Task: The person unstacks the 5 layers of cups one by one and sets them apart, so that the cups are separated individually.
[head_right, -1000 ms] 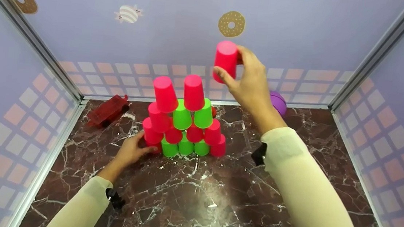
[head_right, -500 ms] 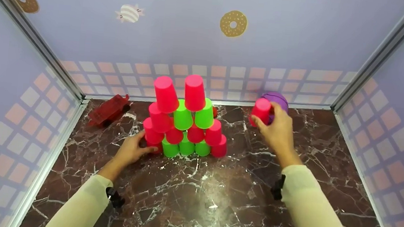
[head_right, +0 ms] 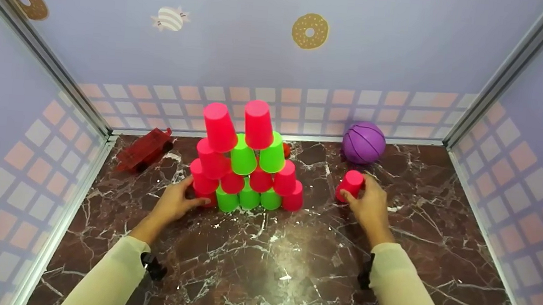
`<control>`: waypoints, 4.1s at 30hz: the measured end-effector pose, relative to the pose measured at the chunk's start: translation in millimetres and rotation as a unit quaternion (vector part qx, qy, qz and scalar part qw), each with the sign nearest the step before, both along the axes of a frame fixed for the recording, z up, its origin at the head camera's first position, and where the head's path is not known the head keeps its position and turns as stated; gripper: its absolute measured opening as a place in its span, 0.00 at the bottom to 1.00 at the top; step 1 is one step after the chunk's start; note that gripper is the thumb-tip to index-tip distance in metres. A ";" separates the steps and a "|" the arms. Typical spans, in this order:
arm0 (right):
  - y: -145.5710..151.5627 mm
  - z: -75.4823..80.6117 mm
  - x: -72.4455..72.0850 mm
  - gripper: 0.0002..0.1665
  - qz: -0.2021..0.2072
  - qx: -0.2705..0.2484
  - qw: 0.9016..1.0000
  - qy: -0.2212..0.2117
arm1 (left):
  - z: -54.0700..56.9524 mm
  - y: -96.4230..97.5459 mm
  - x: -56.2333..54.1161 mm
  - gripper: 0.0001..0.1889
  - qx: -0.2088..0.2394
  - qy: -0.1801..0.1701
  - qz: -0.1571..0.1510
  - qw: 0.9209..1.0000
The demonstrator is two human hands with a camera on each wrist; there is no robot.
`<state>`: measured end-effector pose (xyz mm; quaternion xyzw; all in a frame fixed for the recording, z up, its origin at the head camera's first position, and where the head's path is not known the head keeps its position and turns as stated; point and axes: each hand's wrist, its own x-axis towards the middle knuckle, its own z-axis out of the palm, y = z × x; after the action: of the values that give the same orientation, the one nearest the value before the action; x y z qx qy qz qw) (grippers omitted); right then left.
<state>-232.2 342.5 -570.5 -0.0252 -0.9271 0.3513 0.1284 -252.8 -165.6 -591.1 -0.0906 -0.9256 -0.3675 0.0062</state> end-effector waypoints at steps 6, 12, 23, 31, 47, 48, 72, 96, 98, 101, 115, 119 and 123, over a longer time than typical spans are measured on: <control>-3.6 -13.1 -1.5 0.40 0.000 0.001 1.000 -0.015 | 0.7 -1.8 -0.2 0.31 0.002 -0.012 0.005 1.000; -2.5 -18.7 -1.6 0.40 -0.007 -0.006 0.999 -0.037 | -9.8 -5.2 -6.0 0.32 0.024 0.001 -0.005 1.000; -3.3 -21.1 -4.9 0.40 -0.011 -0.010 0.999 -0.041 | -29.8 -13.0 -13.9 0.34 0.028 0.037 -0.009 0.999; -4.3 -20.3 -5.6 0.39 -0.007 -0.017 0.999 -0.049 | -53.4 -18.1 -23.4 0.36 0.032 0.046 -0.015 0.998; -6.5 -22.4 -8.8 0.41 0.003 -0.026 0.998 -0.064 | -7.8 -4.3 0.5 0.32 0.023 0.011 0.005 1.000; -6.8 -22.5 -8.8 0.41 0.004 -0.027 0.998 -0.065 | -9.0 -5.3 0.2 0.32 0.027 0.016 0.004 1.000; -20.5 52.4 -22.6 0.50 0.060 0.026 0.996 0.066 | -7.8 -6.1 1.2 0.34 0.031 0.005 0.001 1.000; -134.3 157.7 -27.6 0.51 0.223 -0.014 0.963 0.151 | -28.5 -10.4 -11.0 0.35 0.029 0.002 -0.001 1.000; -141.4 161.6 -28.4 0.51 0.228 -0.017 0.961 0.155 | -44.6 -15.2 -17.8 0.36 0.022 0.017 -0.004 1.000; -149.8 167.0 -29.7 0.50 0.233 -0.018 0.959 0.160 | -46.8 -17.0 -17.6 0.36 0.014 0.035 -0.011 0.999; -163.0 173.0 -34.8 0.39 0.232 -0.033 0.959 0.163 | -63.2 -19.3 -27.3 0.38 0.021 0.021 -0.008 1.000; -163.2 174.9 -34.8 0.40 0.228 -0.035 0.960 0.159 | -59.6 -18.6 -25.2 0.36 0.021 0.031 -0.007 0.999; -160.2 177.5 -34.3 0.40 0.219 -0.039 0.961 0.163 | -53.6 -18.5 -22.8 0.35 0.023 0.034 -0.008 0.999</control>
<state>-266.5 182.4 -393.1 0.2311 -0.8622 0.4057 0.1964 -275.6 -184.1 -644.7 -0.1102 -0.9153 -0.3856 0.0365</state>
